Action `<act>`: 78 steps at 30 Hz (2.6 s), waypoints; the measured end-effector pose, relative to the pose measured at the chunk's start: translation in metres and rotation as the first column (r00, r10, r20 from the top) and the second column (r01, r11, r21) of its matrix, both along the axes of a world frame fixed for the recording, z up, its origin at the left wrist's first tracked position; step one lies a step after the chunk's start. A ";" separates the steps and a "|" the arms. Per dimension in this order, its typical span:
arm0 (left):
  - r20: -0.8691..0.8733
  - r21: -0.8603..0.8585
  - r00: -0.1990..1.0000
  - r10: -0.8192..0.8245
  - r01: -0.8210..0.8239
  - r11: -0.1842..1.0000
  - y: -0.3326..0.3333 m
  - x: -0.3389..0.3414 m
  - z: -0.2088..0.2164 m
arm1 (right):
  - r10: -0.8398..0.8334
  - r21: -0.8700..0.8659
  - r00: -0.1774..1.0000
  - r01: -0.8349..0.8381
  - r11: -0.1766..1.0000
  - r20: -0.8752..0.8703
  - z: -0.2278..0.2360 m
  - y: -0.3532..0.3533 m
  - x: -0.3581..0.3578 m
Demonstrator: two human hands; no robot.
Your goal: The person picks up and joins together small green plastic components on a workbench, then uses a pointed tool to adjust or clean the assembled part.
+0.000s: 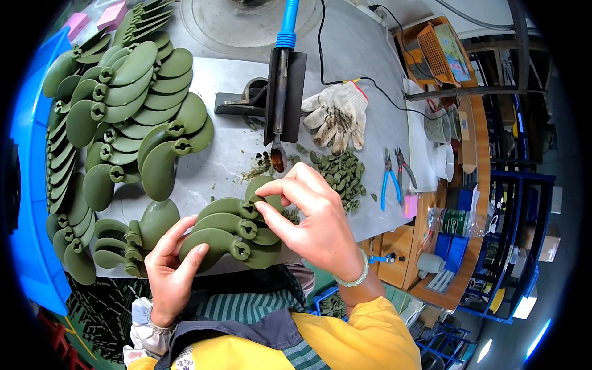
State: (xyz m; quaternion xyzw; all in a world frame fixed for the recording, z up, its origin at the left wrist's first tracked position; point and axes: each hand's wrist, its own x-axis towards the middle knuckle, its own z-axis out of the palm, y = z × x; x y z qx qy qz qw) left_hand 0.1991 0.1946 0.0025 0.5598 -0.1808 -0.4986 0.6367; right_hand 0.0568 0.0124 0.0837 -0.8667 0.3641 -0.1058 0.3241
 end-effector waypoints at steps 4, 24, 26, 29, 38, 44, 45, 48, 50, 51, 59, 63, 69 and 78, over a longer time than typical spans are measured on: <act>0.014 -0.011 1.000 0.005 -0.005 1.000 0.000 -0.001 0.001 | 0.027 0.015 1.000 -0.027 1.000 -0.015 0.000 0.001 -0.001; 0.031 0.136 1.000 0.000 -0.004 0.991 0.036 0.013 0.024 | -0.239 0.012 0.957 0.244 0.970 -0.163 -0.007 -0.016 -0.074; 0.014 0.147 1.000 -0.020 0.018 0.989 0.041 0.015 0.024 | -0.269 -0.019 0.949 0.270 0.963 -0.166 -0.023 -0.011 -0.086; -0.006 0.159 0.999 -0.039 0.039 0.986 0.041 0.012 0.023 | -0.313 -0.112 0.943 0.301 0.947 -0.113 -0.054 -0.001 -0.097; -0.007 0.158 1.000 0.012 -0.011 0.987 0.036 0.004 0.015 | -0.254 -0.339 0.953 0.187 0.922 -0.165 -0.071 -0.004 -0.092; -0.001 0.137 1.000 0.013 -0.013 0.990 0.035 0.003 0.012 | -0.271 -0.275 0.944 0.215 0.937 -0.186 -0.069 -0.009 -0.088; -0.016 0.131 1.000 0.024 -0.021 0.991 0.036 0.003 0.012 | -0.267 -0.275 0.945 0.211 0.938 -0.187 -0.069 -0.009 -0.089; -0.057 0.124 0.997 0.049 -0.042 0.991 0.035 0.004 0.011 | -0.328 -0.053 0.945 0.326 0.944 -0.017 -0.072 -0.009 -0.095; -0.084 0.121 0.995 0.060 -0.049 0.991 0.034 0.005 0.010 | -0.450 0.231 0.887 0.419 0.878 0.102 -0.074 -0.010 -0.101; -0.085 0.117 0.995 0.061 -0.051 0.992 0.034 0.005 0.010 | -0.452 0.230 0.886 0.421 0.877 0.099 -0.074 -0.009 -0.101; -0.087 0.125 0.994 0.063 -0.052 0.991 0.033 0.006 0.008 | -0.252 -0.128 0.965 0.260 0.957 0.075 -0.090 -0.001 -0.105; -0.069 0.124 0.996 0.062 -0.053 0.991 0.034 0.006 0.007 | -0.152 -0.341 0.988 0.148 0.928 0.015 -0.089 -0.003 -0.103; -0.106 0.103 0.991 0.077 -0.066 0.992 0.033 0.005 0.005 | -0.536 0.461 0.794 0.377 0.804 0.287 -0.061 0.003 -0.090; -0.106 0.072 0.990 0.094 -0.087 0.994 0.031 0.003 0.002 | -0.258 0.100 0.947 0.243 0.965 0.192 -0.027 0.001 -0.059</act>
